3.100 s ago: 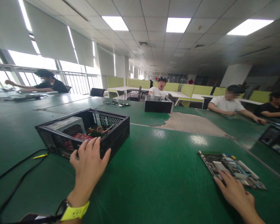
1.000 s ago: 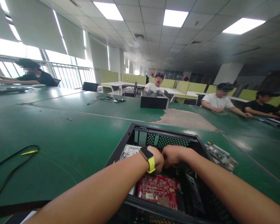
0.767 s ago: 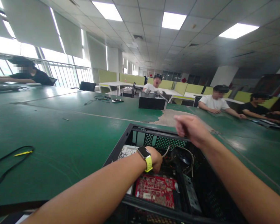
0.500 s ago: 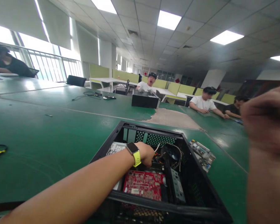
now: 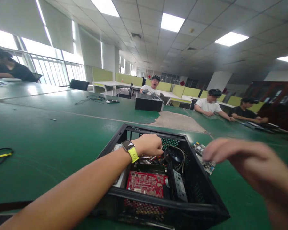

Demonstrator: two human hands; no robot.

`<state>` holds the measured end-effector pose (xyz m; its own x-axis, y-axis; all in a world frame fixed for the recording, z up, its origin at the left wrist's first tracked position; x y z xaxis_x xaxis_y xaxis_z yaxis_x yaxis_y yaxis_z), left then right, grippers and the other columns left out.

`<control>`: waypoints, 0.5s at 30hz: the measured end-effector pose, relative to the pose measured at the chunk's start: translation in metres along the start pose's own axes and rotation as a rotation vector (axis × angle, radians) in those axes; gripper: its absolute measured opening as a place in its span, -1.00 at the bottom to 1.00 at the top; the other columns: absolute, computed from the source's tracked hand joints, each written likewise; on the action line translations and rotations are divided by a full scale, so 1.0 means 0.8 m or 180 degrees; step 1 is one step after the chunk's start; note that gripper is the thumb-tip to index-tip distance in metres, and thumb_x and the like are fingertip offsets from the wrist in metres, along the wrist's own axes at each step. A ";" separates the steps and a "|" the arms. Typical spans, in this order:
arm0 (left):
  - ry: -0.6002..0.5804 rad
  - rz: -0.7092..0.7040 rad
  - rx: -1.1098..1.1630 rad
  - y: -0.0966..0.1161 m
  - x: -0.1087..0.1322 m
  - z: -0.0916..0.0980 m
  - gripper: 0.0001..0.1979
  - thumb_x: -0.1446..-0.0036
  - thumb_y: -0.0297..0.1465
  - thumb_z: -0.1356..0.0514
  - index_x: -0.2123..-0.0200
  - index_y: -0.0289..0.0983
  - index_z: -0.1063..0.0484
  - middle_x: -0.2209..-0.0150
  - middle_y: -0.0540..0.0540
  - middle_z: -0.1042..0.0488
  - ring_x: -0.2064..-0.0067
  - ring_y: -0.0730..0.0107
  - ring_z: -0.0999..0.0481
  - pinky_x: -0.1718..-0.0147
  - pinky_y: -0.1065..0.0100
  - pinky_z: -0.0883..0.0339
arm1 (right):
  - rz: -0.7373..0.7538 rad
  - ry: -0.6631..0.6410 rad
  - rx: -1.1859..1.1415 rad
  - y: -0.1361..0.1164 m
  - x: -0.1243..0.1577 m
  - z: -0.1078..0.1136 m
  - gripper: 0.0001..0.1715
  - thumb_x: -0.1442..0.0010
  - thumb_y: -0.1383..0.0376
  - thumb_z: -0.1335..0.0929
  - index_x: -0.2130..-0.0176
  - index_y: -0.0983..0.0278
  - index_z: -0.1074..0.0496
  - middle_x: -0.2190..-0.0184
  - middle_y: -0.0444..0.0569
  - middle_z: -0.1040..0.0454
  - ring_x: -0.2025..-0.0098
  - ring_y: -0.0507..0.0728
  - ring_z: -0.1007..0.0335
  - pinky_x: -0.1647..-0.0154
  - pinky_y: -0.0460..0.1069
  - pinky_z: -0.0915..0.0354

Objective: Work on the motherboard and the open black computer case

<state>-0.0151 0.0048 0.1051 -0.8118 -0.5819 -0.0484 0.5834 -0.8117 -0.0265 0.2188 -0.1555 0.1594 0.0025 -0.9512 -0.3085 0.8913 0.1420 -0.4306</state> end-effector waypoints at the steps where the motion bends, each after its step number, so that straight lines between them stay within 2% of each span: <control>1: 0.0222 -0.0024 0.0027 -0.002 0.000 0.004 -0.66 -0.11 -0.22 -0.05 0.45 -0.25 -0.56 0.47 -0.18 -0.54 0.40 0.18 -0.51 0.49 0.32 -0.26 | 0.0036 -0.0315 -0.0041 0.003 0.012 -0.015 -0.46 0.14 -0.19 -0.37 0.17 -0.08 -0.55 0.00 -0.10 -0.47 -0.12 0.39 -0.27 -0.09 0.21 -0.28; 3: 0.0487 -0.0037 0.0032 -0.007 0.000 0.011 -0.63 -0.13 -0.20 -0.04 0.47 -0.25 -0.56 0.50 -0.16 -0.52 0.42 0.22 -0.49 0.49 0.32 -0.22 | 0.0008 -0.0862 -0.0213 0.027 0.039 -0.053 -0.32 0.13 -0.14 -0.41 -0.02 -0.13 -0.44 -0.19 -0.18 -0.27 -0.23 0.38 -0.12 -0.19 0.22 -0.17; 4: 0.0566 -0.0021 0.0013 -0.009 0.000 0.015 -0.63 -0.13 -0.20 -0.04 0.48 -0.25 -0.55 0.51 -0.15 -0.52 0.43 0.23 -0.48 0.50 0.32 -0.21 | -0.0091 -0.0834 -0.0345 0.045 0.052 -0.073 -0.24 0.10 -0.14 -0.39 -0.11 -0.12 -0.35 -0.25 -0.21 -0.15 -0.28 0.36 -0.02 -0.24 0.22 -0.08; 7: 0.0793 0.0063 -0.0068 -0.009 0.006 0.035 -0.65 -0.14 -0.21 -0.06 0.50 -0.26 -0.53 0.53 -0.14 -0.49 0.44 0.24 -0.47 0.53 0.32 -0.17 | -0.0458 -0.0161 -0.1023 0.100 0.083 -0.125 -0.07 0.02 -0.18 -0.31 -0.27 0.00 -0.13 -0.33 -0.19 0.03 -0.34 0.34 0.18 -0.30 0.18 0.07; 9: 0.0992 0.0037 -0.0107 0.003 0.021 0.050 -0.66 -0.16 -0.23 -0.06 0.50 -0.27 -0.51 0.53 -0.13 -0.47 0.44 0.25 -0.45 0.51 0.31 -0.18 | -0.0621 0.0080 -0.1599 0.119 0.095 -0.150 -0.02 0.00 -0.23 -0.24 -0.30 0.06 -0.05 -0.33 -0.15 0.03 -0.33 0.34 0.17 -0.29 0.16 0.02; 12: 0.1058 -0.0490 0.0399 0.051 0.064 0.049 -0.65 -0.23 -0.26 0.01 0.44 -0.26 -0.49 0.47 -0.12 -0.47 0.41 0.28 -0.44 0.43 0.26 -0.27 | -0.0740 0.0293 -0.2326 0.110 0.097 -0.174 -0.07 -0.06 -0.17 -0.22 -0.31 0.06 0.01 -0.32 -0.15 -0.01 -0.33 0.33 0.13 -0.28 0.16 -0.01; 14: 0.0847 -0.1278 0.1410 0.097 0.098 0.025 -0.58 -0.32 -0.26 0.14 0.31 -0.22 -0.48 0.35 -0.13 -0.48 0.34 0.33 -0.44 0.39 0.25 -0.33 | -0.0789 0.0512 -0.2680 0.088 0.091 -0.183 -0.13 -0.07 -0.09 -0.26 -0.29 0.06 -0.04 -0.31 -0.13 -0.04 -0.33 0.32 0.12 -0.29 0.17 0.04; 15: 0.0733 -0.1463 0.1558 0.121 0.113 0.007 -0.57 -0.34 -0.23 0.17 0.28 -0.18 -0.47 0.31 -0.10 -0.47 0.33 0.36 -0.44 0.38 0.27 -0.36 | -0.0808 0.0582 -0.2887 0.074 0.086 -0.188 -0.16 -0.07 -0.05 -0.29 -0.28 0.08 -0.07 -0.31 -0.12 -0.05 -0.32 0.32 0.11 -0.29 0.17 0.05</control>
<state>-0.0323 -0.1264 0.1034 -0.9160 -0.1936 -0.3514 0.0614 -0.9332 0.3541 0.2036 -0.1715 -0.0145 -0.2816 -0.9362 -0.2102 0.1651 0.1685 -0.9718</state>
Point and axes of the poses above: each hand's wrist, its own x-axis away from the middle knuckle, its own z-axis out of the back of the hand, y = z × x, the point moved 1 cm from there along -x, towards the middle knuckle
